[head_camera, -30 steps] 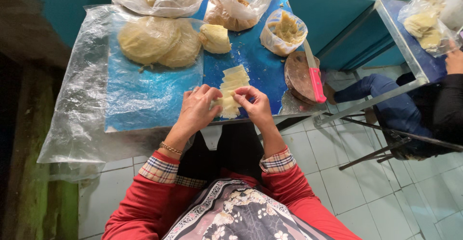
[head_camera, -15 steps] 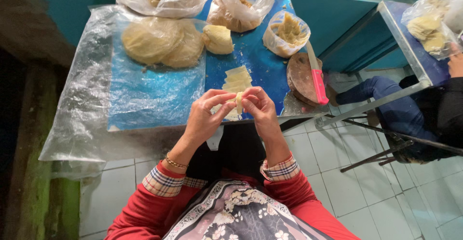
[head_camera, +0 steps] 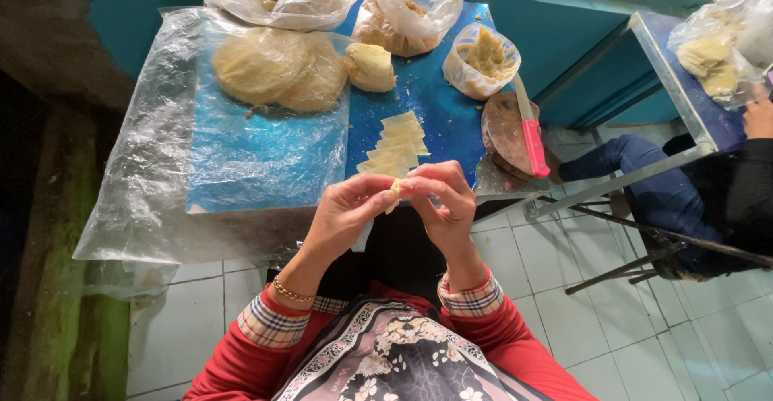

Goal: The person sits at a work table and folds thin dough pieces by hand, pressing each folded piece and placing it onto a growing stack of folded pastries on the blue work surface. They repeatedly take new dough pieces from a pile and from a plastic bag, fold them one at a time, and add them to the stack.

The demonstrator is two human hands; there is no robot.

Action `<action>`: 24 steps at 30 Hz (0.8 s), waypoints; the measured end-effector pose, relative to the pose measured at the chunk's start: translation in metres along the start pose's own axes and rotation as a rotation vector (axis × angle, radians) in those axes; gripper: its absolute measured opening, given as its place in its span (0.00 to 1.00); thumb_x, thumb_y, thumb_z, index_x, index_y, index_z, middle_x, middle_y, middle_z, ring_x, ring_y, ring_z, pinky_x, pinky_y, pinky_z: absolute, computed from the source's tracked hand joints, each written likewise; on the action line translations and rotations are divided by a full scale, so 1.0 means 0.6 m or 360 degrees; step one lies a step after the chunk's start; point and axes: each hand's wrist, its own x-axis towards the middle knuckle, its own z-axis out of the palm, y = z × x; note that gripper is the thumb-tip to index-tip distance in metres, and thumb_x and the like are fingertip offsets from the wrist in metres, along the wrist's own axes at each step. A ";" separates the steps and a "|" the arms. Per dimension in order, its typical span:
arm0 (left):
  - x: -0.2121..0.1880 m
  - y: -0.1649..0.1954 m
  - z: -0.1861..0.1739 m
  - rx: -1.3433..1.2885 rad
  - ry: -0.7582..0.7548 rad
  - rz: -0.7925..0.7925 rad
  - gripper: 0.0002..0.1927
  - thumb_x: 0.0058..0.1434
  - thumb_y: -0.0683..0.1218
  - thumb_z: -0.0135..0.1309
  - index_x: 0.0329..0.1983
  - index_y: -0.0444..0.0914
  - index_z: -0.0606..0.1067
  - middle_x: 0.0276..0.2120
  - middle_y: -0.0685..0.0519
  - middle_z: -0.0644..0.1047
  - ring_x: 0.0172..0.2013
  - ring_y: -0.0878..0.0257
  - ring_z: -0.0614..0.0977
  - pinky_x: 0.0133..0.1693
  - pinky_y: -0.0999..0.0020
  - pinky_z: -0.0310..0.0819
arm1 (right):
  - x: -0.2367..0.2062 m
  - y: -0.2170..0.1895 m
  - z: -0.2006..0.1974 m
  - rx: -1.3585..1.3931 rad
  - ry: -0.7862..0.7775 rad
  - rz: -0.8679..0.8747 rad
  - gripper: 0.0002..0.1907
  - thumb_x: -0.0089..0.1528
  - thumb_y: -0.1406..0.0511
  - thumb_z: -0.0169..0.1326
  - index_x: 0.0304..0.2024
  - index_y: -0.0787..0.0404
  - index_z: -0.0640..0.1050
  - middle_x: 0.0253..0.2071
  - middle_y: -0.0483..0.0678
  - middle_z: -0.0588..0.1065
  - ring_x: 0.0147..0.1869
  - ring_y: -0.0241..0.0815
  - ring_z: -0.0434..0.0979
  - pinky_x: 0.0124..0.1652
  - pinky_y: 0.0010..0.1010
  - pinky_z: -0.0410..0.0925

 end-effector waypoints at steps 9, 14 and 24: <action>-0.008 0.022 -0.007 0.0363 -0.0096 0.0034 0.12 0.63 0.43 0.62 0.46 0.32 0.81 0.40 0.55 0.84 0.43 0.70 0.84 0.47 0.74 0.79 | 0.025 -0.007 -0.042 -0.0115 -0.0452 -0.0039 0.10 0.62 0.68 0.66 0.43 0.58 0.79 0.47 0.46 0.72 0.47 0.39 0.75 0.44 0.28 0.69; -0.010 0.025 0.003 0.0561 -0.0054 0.0150 0.10 0.63 0.42 0.63 0.45 0.33 0.82 0.40 0.54 0.84 0.43 0.69 0.85 0.47 0.73 0.80 | 0.022 0.002 -0.052 0.0160 -0.0534 0.0348 0.07 0.60 0.68 0.65 0.37 0.58 0.79 0.40 0.47 0.76 0.39 0.36 0.73 0.34 0.26 0.62; 0.039 -0.010 -0.004 -0.0238 0.0097 -0.0160 0.07 0.62 0.40 0.61 0.43 0.38 0.76 0.42 0.51 0.84 0.45 0.69 0.83 0.48 0.73 0.77 | 0.154 0.377 -0.171 -0.1586 -0.0387 0.0539 0.15 0.55 0.63 0.66 0.46 0.50 0.86 0.50 0.44 0.74 0.57 0.51 0.68 0.50 0.50 0.62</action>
